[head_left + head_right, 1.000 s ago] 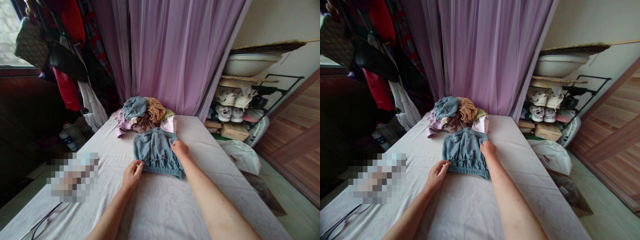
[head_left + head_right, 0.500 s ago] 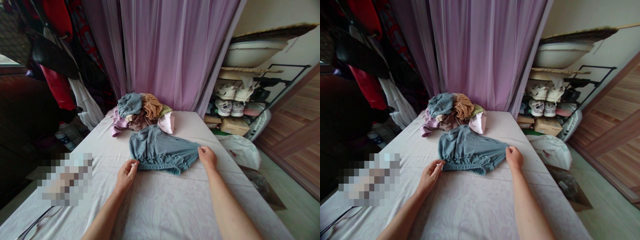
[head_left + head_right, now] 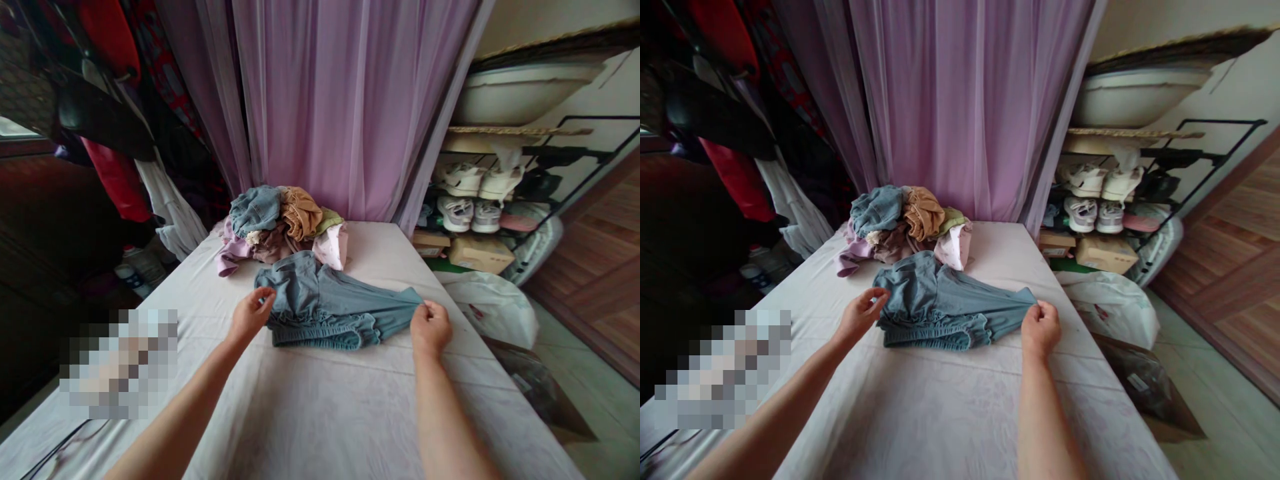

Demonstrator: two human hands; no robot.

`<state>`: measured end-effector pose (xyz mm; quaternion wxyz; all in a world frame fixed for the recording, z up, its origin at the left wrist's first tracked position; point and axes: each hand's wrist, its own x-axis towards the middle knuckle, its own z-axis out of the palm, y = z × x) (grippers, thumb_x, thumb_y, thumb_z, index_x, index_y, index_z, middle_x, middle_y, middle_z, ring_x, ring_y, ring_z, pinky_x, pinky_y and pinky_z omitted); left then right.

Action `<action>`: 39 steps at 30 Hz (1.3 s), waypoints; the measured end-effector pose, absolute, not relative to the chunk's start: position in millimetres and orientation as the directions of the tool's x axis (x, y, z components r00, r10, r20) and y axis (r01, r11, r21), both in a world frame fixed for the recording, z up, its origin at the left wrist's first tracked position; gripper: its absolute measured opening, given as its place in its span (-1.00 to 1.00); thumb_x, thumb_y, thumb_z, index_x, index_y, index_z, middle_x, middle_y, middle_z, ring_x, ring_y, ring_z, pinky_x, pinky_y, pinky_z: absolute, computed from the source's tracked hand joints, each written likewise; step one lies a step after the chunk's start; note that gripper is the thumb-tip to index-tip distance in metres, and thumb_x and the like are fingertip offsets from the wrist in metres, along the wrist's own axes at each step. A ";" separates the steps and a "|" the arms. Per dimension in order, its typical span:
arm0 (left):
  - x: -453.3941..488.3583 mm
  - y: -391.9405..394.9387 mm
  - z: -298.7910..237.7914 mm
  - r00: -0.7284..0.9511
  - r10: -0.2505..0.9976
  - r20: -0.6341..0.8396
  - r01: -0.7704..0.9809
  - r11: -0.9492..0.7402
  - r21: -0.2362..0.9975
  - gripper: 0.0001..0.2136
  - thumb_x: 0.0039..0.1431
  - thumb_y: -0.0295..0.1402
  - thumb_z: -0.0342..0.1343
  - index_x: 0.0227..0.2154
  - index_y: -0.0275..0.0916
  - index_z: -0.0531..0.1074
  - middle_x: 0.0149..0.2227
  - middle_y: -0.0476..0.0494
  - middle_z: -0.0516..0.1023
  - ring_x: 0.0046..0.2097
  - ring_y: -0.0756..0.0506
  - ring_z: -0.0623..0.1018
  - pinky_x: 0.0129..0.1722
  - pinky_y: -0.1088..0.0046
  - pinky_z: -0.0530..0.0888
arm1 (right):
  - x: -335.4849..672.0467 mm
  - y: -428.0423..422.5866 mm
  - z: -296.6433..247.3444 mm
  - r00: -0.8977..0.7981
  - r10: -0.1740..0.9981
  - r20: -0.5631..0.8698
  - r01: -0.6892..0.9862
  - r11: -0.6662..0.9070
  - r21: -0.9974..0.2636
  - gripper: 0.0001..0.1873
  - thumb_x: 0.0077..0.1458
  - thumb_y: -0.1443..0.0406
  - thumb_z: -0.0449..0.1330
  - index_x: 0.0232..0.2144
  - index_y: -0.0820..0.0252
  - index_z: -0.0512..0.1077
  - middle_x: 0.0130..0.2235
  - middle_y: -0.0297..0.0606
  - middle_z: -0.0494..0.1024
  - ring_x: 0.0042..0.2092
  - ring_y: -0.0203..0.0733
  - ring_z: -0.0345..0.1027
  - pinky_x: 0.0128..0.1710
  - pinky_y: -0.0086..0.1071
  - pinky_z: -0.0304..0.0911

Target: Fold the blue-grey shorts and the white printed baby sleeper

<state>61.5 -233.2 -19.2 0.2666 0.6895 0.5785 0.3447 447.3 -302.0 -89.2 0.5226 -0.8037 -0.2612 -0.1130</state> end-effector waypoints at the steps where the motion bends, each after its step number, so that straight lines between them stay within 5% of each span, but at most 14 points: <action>1: 69.9 -222.5 -15.7 0.133 0.974 0.184 0.668 -0.225 0.709 -0.71 0.16 -0.14 0.01 -0.24 -0.17 0.54 -0.39 -0.03 0.60 -0.47 -0.03 0.51 -0.41 0.48 0.42 | 447.3 -302.5 -88.5 0.842 0.295 0.452 0.532 -0.309 -0.788 -0.58 -0.06 0.18 0.01 -0.28 0.30 0.54 -0.35 -0.01 0.60 -0.34 -0.04 0.39 -0.31 -0.26 0.24; 8: 135.9 -161.2 -6.0 0.311 0.939 0.148 0.843 -0.344 0.413 -0.66 0.20 -0.29 0.08 0.03 -0.17 0.47 0.07 -0.16 0.54 0.08 -0.16 0.51 0.06 0.40 0.39 | 446.3 -302.3 -83.3 0.877 0.254 0.408 0.470 -0.278 -0.838 -0.55 -0.10 0.16 0.01 -0.29 0.30 0.54 -0.35 -0.02 0.59 -0.33 -0.05 0.39 -0.30 -0.25 0.26; 12: 158.6 -136.9 -8.4 0.290 0.954 0.081 0.871 -0.298 0.389 -0.63 0.17 -0.19 0.13 0.01 -0.20 0.47 0.01 -0.20 0.58 0.00 -0.19 0.55 -0.03 0.37 0.43 | 445.1 -301.8 -79.8 0.897 0.239 0.373 0.431 -0.276 -0.859 -0.58 -0.12 0.19 0.02 -0.28 0.28 0.53 -0.35 -0.07 0.59 -0.33 -0.06 0.39 -0.29 -0.27 0.27; 17: 175.9 -110.2 -3.4 0.324 0.946 -0.003 0.884 -0.301 0.358 -0.72 0.06 -0.10 0.20 -0.33 -0.22 0.55 -0.34 -0.14 0.62 -0.26 -0.17 0.59 -0.31 0.44 0.41 | 443.9 -301.1 -74.9 0.905 0.260 0.337 0.405 -0.282 -0.870 -0.58 -0.09 0.19 0.02 -0.26 0.30 0.51 -0.31 -0.04 0.58 -0.30 -0.04 0.42 -0.25 -0.27 0.28; 20: 182.1 -95.1 2.6 0.323 0.946 0.012 0.879 -0.305 0.366 -0.71 0.19 -0.11 0.07 -0.34 -0.22 0.54 -0.45 -0.08 0.58 -0.37 -0.10 0.57 -0.37 0.47 0.38 | 444.7 -300.4 -75.2 0.906 0.234 0.354 0.411 -0.282 -0.867 -0.59 -0.08 0.21 0.01 -0.25 0.29 0.50 -0.34 -0.06 0.58 -0.32 -0.07 0.41 -0.27 -0.29 0.29; 30: 199.3 -118.9 10.1 0.277 0.940 0.201 0.919 -0.320 0.230 -0.67 0.23 -0.24 0.05 0.03 -0.17 0.40 0.03 -0.26 0.47 -0.08 -0.21 0.56 -0.15 0.33 0.43 | 446.6 -301.5 -79.5 0.883 0.315 0.349 0.444 -0.316 -0.838 -0.58 -0.08 0.22 -0.01 -0.21 0.25 0.48 -0.28 -0.07 0.57 -0.28 -0.06 0.39 -0.21 -0.25 0.29; 34: 221.7 -124.5 15.7 0.466 0.881 0.078 0.869 -0.473 0.147 -0.69 0.23 -0.13 0.05 -0.07 -0.13 0.51 -0.05 -0.22 0.54 -0.04 -0.24 0.55 -0.08 0.31 0.41 | 444.7 -301.3 -76.5 0.835 0.362 0.414 0.532 -0.342 -0.775 -0.52 -0.02 0.14 0.01 -0.17 0.34 0.49 -0.21 0.04 0.55 -0.21 0.00 0.39 -0.15 -0.21 0.27; 39: 232.7 -114.4 11.0 0.485 0.874 -0.029 0.867 -0.477 0.143 -0.79 0.05 -0.16 0.24 -0.31 -0.13 0.60 -0.21 -0.20 0.62 -0.05 -0.28 0.54 -0.10 0.34 0.41 | 441.2 -303.2 -76.4 0.722 0.531 0.444 0.688 -0.486 -0.539 -0.52 0.03 0.12 0.09 -0.10 0.30 0.52 -0.21 0.05 0.56 -0.18 0.07 0.35 -0.16 -0.15 0.21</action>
